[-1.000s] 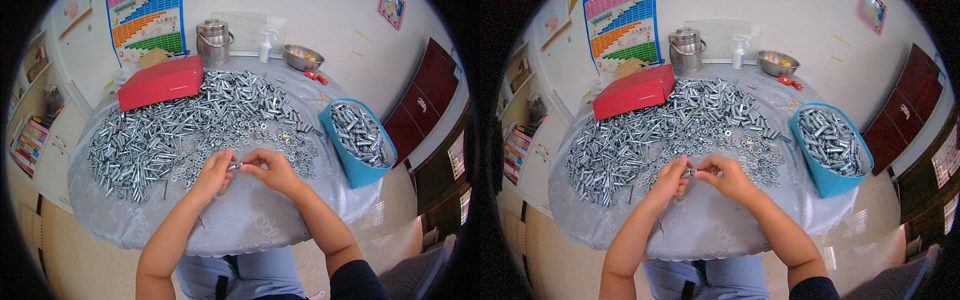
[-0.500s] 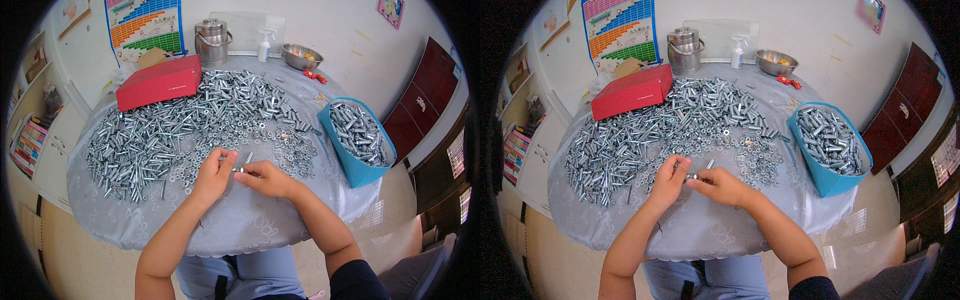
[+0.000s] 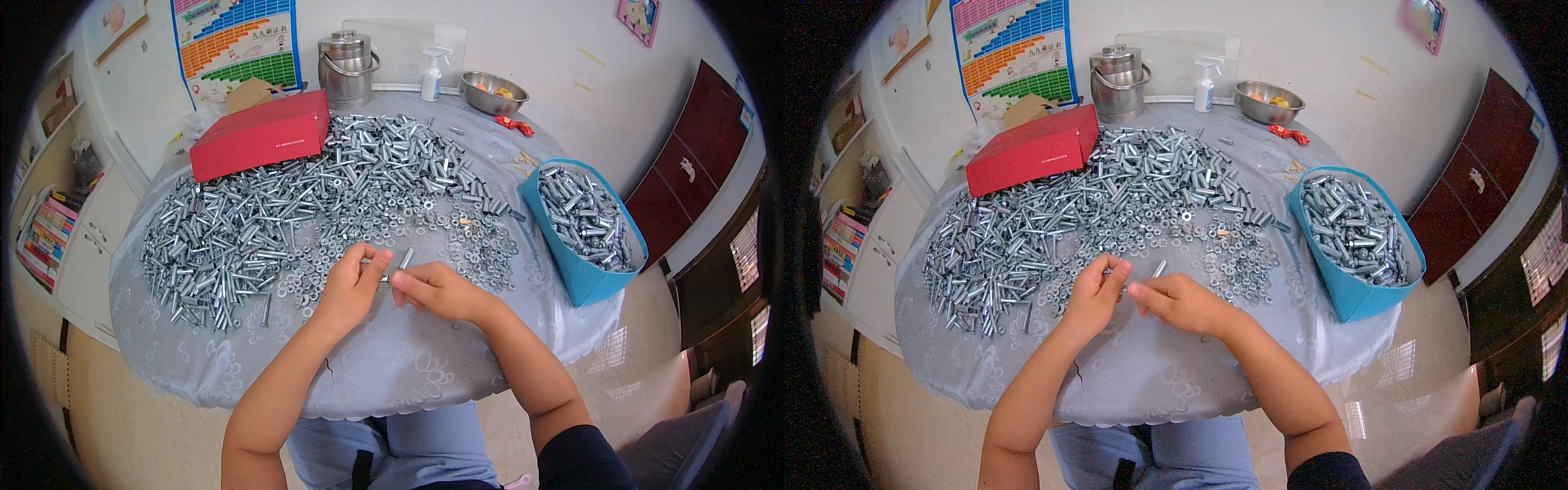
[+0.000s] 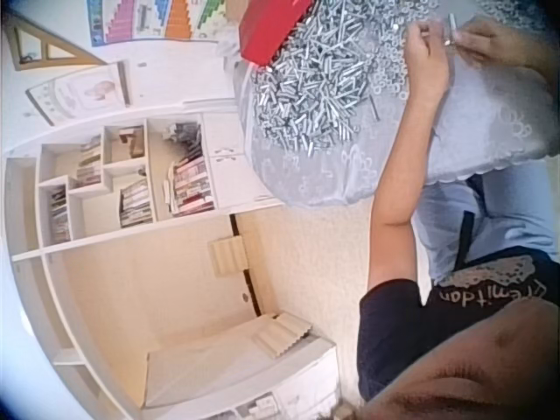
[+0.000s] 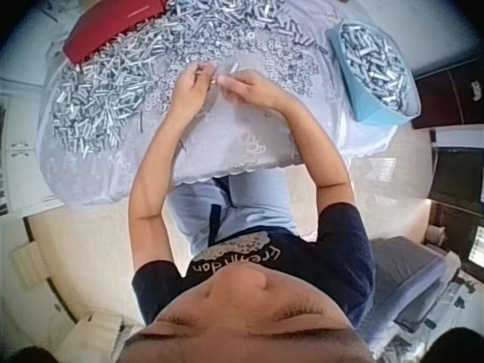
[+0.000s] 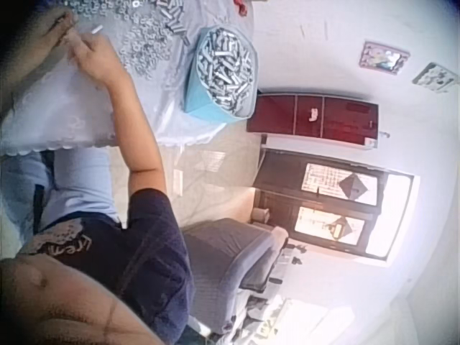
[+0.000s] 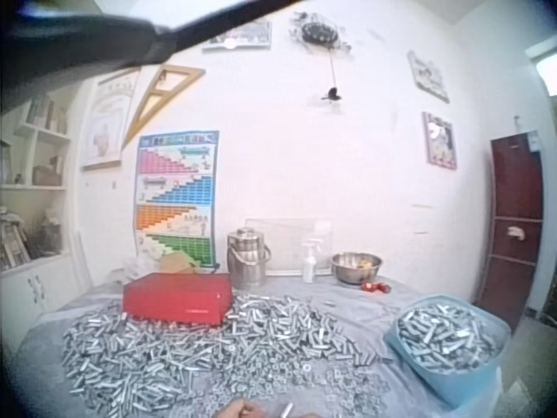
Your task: The person sits at a table covered with a large pile of metal bolts, nuts, and washers. They repeatedly pick up a bolt and a washer, thread the washer onto the bolt, and place the assembled unit into a blue container on the right. The person occasionally moves a red box on the table to access more parts.
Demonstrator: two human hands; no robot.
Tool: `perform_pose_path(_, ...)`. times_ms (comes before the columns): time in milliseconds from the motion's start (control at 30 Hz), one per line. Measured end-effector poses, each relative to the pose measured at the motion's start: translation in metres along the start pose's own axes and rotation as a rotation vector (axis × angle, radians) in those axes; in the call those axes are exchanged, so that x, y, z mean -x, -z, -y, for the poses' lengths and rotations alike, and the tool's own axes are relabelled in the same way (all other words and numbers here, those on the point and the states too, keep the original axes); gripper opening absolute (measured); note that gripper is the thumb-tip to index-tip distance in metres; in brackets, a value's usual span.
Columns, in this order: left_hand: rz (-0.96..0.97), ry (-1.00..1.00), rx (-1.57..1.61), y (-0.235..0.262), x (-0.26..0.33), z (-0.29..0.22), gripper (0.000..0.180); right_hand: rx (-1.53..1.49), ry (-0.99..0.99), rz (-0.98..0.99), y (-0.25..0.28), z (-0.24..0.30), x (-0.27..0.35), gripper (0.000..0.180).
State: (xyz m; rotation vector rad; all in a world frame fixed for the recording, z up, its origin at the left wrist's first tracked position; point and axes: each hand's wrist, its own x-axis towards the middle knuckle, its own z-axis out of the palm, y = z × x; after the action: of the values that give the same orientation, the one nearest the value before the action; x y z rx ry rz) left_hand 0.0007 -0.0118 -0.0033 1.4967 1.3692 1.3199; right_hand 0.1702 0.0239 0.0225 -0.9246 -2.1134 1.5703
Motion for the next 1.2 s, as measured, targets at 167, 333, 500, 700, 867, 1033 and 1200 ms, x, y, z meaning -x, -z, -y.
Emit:
perform_pose_path(167,0.027,0.004,-0.015,-0.001,0.002,-0.004,0.031,0.107,0.201,-0.099,-0.001,-0.009,-0.003,0.035)
perform_pose_path(333,0.037,-0.002,-0.049,-0.001,0.001,-0.002,0.03,0.143,0.022,-0.023,0.004,-0.004,0.0,0.03)
perform_pose_path(500,0.036,0.006,-0.033,0.001,0.001,-0.001,0.03,0.181,0.179,-0.038,0.006,-0.004,0.001,0.028)
perform_pose_path(700,0.036,0.028,-0.04,0.002,0.002,-0.004,0.03,0.24,0.237,-0.176,0.001,0.005,0.004,0.029)
perform_pose_path(867,0.061,0.019,-0.058,0.002,0.001,-0.002,0.029,0.173,0.058,-0.076,0.005,0.001,0.001,0.028)
perform_pose_path(1033,0.057,-0.008,-0.084,0.002,0.002,-0.005,0.028,0.256,0.265,-0.145,0.0,0.001,0.001,0.029)
perform_pose_path(1200,0.075,0.023,-0.061,-0.001,0.002,-0.007,0.027,0.076,0.044,-0.059,0.002,-0.008,-0.002,0.03)
